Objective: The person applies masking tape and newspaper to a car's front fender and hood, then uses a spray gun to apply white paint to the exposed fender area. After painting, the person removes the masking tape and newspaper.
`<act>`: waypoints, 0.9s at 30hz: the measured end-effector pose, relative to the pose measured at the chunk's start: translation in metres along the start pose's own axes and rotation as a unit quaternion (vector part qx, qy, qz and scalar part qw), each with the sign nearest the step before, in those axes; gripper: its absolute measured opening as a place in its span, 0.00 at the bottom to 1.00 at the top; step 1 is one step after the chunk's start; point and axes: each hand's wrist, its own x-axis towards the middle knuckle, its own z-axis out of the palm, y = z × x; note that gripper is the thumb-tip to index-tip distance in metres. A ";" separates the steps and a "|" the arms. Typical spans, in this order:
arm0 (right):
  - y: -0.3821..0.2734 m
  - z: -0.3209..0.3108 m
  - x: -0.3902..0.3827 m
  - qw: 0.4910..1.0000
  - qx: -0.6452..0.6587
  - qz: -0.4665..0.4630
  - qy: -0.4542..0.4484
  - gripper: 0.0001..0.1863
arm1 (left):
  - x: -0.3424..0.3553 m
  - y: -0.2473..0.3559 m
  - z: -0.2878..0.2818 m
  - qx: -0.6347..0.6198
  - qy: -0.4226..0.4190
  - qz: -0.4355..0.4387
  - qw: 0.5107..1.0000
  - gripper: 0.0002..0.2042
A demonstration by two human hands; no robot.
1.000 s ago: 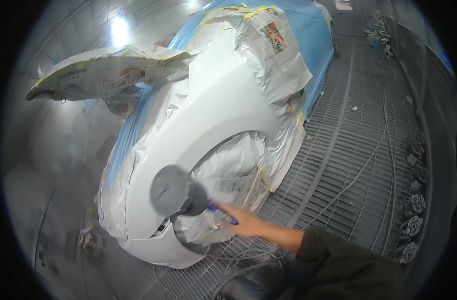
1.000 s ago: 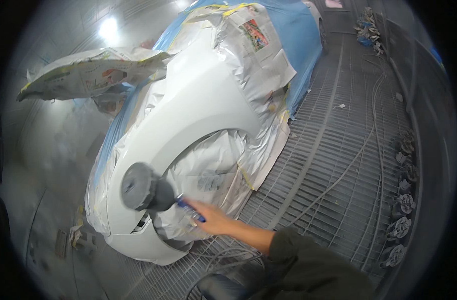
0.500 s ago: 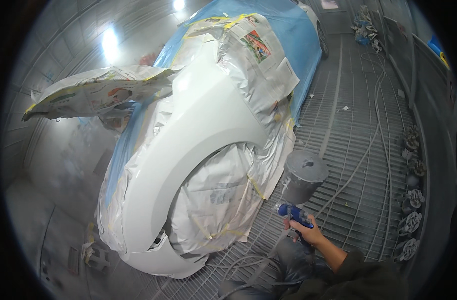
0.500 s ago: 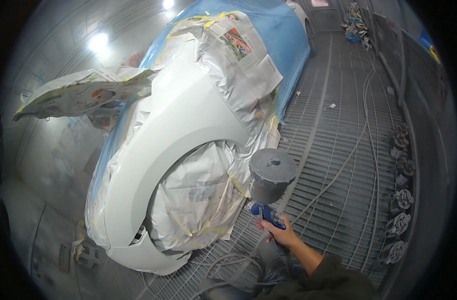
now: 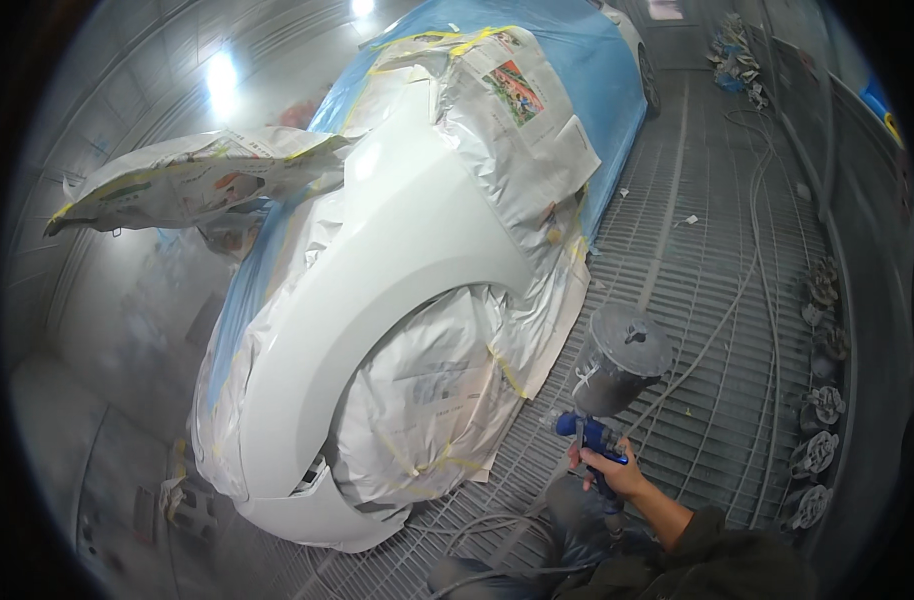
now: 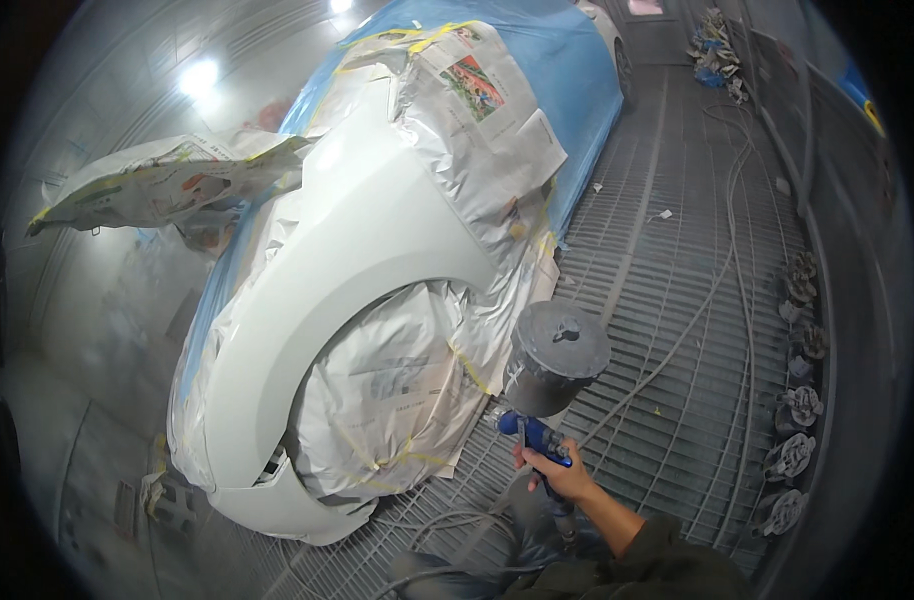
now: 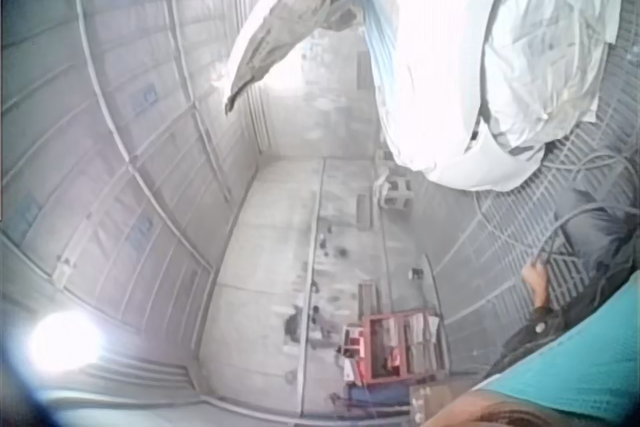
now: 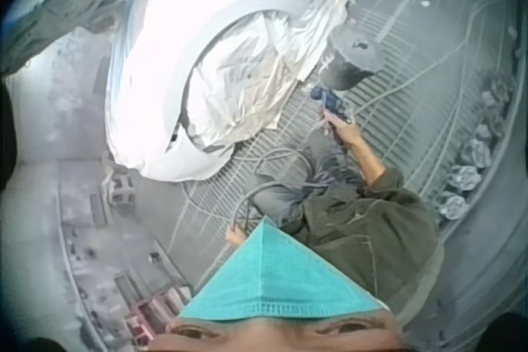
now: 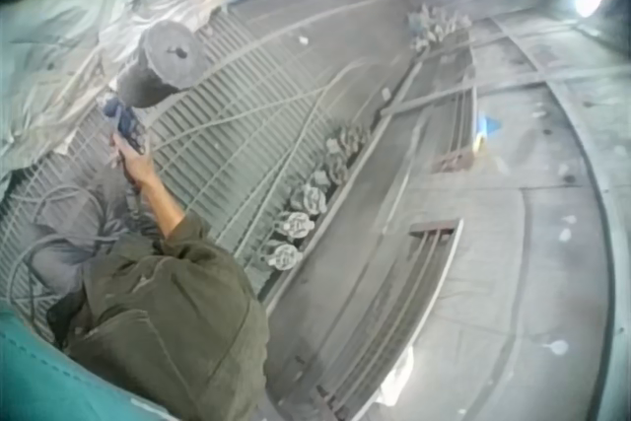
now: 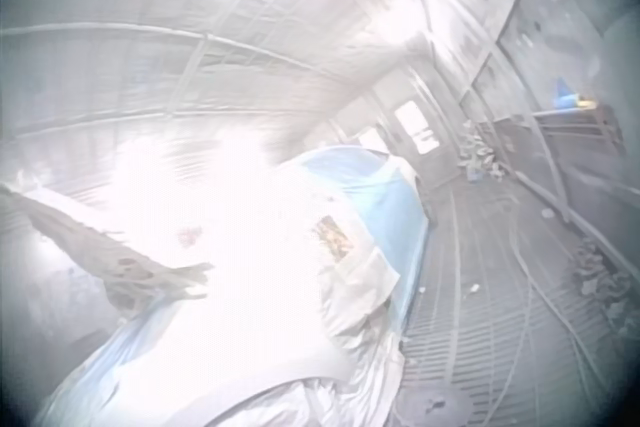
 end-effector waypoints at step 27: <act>-0.227 0.197 -0.098 0.981 -0.116 0.106 0.112 0.30 | 0.044 0.049 -0.226 0.076 -0.302 0.000 0.950 0.20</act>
